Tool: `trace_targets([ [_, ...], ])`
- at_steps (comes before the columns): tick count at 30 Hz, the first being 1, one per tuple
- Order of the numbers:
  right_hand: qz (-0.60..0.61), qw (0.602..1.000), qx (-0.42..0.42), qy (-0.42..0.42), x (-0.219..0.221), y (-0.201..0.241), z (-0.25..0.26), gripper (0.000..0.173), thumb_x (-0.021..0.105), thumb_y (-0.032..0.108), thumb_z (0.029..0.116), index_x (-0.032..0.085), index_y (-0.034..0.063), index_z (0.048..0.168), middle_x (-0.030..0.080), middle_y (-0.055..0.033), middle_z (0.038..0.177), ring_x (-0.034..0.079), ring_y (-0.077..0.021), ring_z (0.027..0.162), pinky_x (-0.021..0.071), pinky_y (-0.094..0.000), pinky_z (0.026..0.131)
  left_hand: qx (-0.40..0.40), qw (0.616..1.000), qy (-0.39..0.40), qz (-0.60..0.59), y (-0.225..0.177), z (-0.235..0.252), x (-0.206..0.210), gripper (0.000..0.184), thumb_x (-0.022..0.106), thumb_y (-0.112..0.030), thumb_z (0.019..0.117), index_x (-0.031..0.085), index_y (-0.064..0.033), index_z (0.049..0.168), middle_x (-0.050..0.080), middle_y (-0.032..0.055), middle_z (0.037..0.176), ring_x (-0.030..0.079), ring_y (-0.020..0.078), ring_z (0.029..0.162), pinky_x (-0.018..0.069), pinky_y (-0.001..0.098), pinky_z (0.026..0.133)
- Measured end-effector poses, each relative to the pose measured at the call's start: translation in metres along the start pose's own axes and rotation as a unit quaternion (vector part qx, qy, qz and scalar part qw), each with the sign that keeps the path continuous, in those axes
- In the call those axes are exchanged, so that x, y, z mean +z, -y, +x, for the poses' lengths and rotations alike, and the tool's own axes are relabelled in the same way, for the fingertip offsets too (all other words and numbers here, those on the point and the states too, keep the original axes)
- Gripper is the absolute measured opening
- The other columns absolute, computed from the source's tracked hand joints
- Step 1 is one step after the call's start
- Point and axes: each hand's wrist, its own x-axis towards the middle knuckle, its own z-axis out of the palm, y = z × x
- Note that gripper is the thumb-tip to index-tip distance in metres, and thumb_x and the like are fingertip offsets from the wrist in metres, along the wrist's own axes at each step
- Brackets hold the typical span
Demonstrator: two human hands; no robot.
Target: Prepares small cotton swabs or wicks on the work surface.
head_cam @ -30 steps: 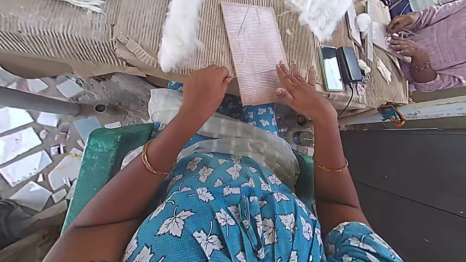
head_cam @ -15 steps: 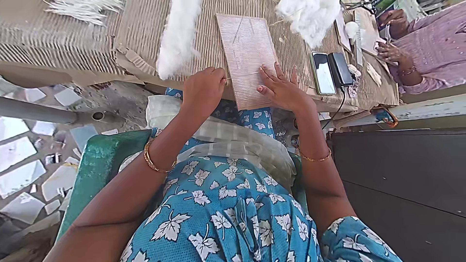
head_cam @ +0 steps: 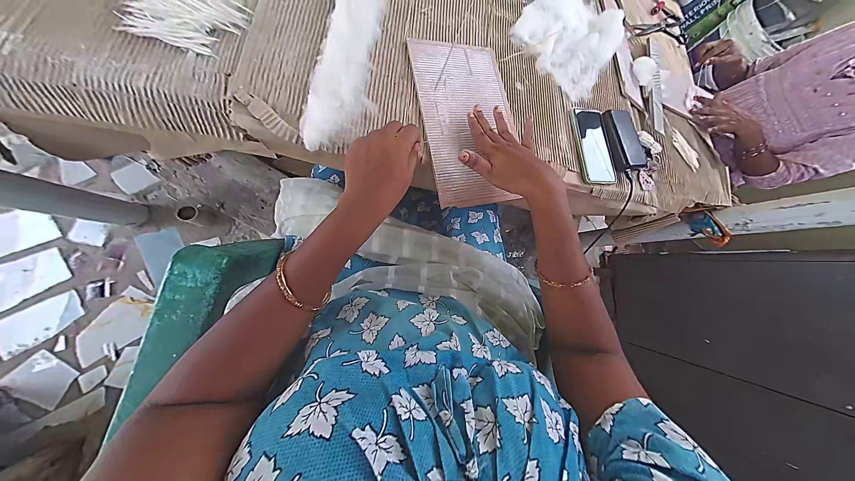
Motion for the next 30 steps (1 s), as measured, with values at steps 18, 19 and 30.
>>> trace_targets([
  [18,0.01,0.999,0.029,-0.029,-0.011,-0.012,-0.049,0.086,0.018,0.072,0.1007,0.014,0.0176,0.167,0.012,-0.0003,0.173,0.0,-0.0341,0.16,-0.0124,-0.0793,0.112,0.01,1.0,-0.015,-0.01,0.005,-0.011,0.006,0.024,0.052,-0.018,0.1078,0.069,-0.0002,0.108,0.068,0.0228,0.102,0.07,0.0438,0.093,0.0534,0.0597,0.071],
  [19,0.011,0.999,0.034,-0.023,-0.013,-0.014,-0.038,0.086,0.018,0.072,0.101,0.012,0.0171,0.167,0.009,-0.001,0.174,-0.001,-0.0334,0.16,-0.0123,-0.0787,0.112,0.011,1.0,-0.02,-0.009,0.004,-0.008,0.005,0.024,0.053,-0.017,0.1076,0.069,0.0,0.108,0.068,0.0229,0.101,0.07,0.0439,0.093,0.0533,0.0596,0.072],
  [30,0.007,0.997,0.066,0.027,0.007,-0.009,-0.014,0.092,0.021,0.076,0.099,0.007,0.0155,0.167,0.005,-0.0033,0.174,-0.002,-0.0336,0.16,-0.0121,-0.0792,0.112,-0.003,1.0,0.007,0.001,0.001,-0.008,0.006,0.024,0.052,-0.018,0.1082,0.069,-0.0015,0.113,0.069,0.022,0.105,0.07,0.043,0.097,0.0542,0.0585,0.076],
])
